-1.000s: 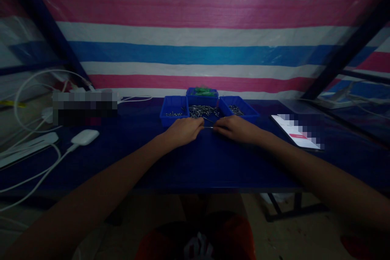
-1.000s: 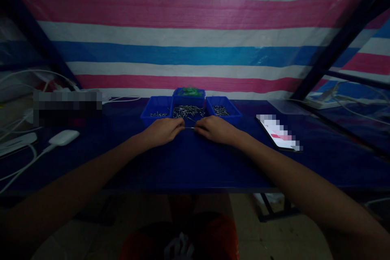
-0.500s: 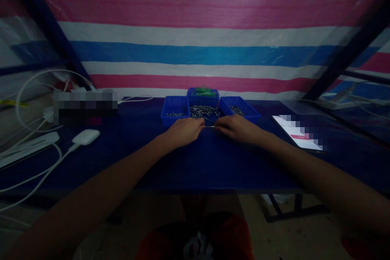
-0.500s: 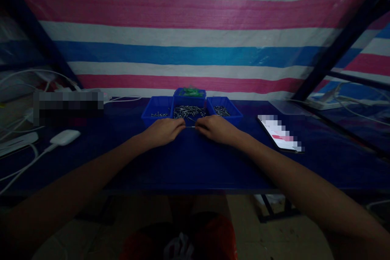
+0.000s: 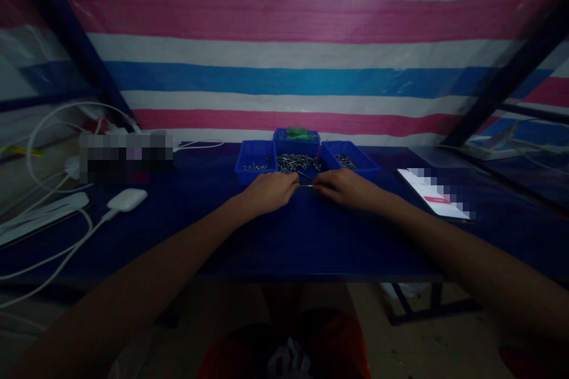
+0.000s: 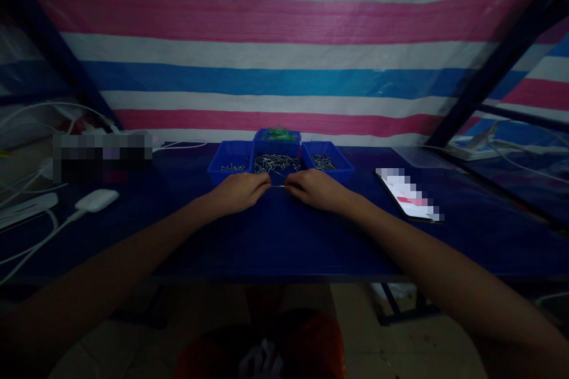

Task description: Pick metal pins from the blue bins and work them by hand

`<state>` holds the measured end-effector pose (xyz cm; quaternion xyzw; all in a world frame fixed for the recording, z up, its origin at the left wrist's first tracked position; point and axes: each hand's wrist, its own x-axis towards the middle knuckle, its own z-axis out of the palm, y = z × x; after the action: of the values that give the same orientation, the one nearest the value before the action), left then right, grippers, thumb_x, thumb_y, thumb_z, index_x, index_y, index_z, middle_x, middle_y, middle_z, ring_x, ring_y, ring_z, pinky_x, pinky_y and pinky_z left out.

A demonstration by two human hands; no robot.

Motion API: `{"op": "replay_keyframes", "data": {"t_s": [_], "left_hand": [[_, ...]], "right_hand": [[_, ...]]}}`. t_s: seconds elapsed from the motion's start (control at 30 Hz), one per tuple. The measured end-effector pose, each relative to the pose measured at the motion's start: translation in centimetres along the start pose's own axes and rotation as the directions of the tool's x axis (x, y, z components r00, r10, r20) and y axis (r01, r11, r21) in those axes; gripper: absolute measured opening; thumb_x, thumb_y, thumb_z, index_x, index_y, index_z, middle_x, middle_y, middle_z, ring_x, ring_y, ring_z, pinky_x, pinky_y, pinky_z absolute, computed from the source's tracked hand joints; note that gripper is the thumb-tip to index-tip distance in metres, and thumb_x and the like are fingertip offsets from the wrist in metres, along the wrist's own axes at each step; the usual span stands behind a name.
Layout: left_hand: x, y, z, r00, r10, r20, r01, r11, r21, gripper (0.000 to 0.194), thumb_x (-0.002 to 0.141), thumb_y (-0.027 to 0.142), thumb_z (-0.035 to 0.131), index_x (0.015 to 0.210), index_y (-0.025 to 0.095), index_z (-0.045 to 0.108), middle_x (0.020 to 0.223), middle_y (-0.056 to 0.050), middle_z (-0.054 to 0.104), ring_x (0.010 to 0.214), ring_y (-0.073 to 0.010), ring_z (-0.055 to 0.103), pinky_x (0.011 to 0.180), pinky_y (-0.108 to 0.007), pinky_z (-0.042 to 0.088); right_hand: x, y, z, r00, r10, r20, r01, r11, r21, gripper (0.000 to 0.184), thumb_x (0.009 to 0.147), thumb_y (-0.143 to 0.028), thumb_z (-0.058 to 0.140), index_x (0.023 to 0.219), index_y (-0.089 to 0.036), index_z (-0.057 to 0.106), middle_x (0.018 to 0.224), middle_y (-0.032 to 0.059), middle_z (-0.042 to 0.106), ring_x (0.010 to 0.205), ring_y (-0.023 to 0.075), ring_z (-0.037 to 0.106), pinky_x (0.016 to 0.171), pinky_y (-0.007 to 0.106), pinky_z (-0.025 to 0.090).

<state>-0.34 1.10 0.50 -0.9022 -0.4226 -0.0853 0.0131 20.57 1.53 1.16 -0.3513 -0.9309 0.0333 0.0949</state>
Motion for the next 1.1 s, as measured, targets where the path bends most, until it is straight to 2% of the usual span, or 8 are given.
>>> {"op": "replay_keyframes", "data": {"t_s": [0.47, 1.1], "left_hand": [[-0.04, 0.09, -0.22, 1.0, 0.004, 0.014, -0.004, 1.0, 0.019, 0.023, 0.088, 0.031, 0.033, 0.092, 0.019, 0.052, 0.079, -0.005, 0.062, 0.07, -0.0175, 0.057, 0.056, -0.027, 0.033], [0.03, 0.08, -0.18, 0.999, 0.015, 0.038, -0.013, 0.998, -0.057, 0.017, 0.085, 0.031, 0.04, 0.091, 0.019, 0.051, 0.079, -0.004, 0.061, 0.07, -0.0154, 0.056, 0.056, -0.026, 0.034]], "right_hand": [[-0.05, -0.14, 0.01, 1.0, 0.005, -0.007, -0.005, 1.0, -0.002, 0.017, 0.085, -0.025, 0.043, 0.087, -0.017, 0.058, 0.082, 0.0048, 0.063, 0.071, 0.0142, 0.056, 0.065, 0.027, 0.039], [-0.21, -0.42, 0.08, 1.0, 0.026, 0.007, -0.026, 0.998, 0.058, 0.005, 0.08, -0.022, 0.048, 0.083, -0.018, 0.049, 0.071, 0.0011, 0.058, 0.061, 0.0116, 0.052, 0.056, 0.023, 0.034]]}}
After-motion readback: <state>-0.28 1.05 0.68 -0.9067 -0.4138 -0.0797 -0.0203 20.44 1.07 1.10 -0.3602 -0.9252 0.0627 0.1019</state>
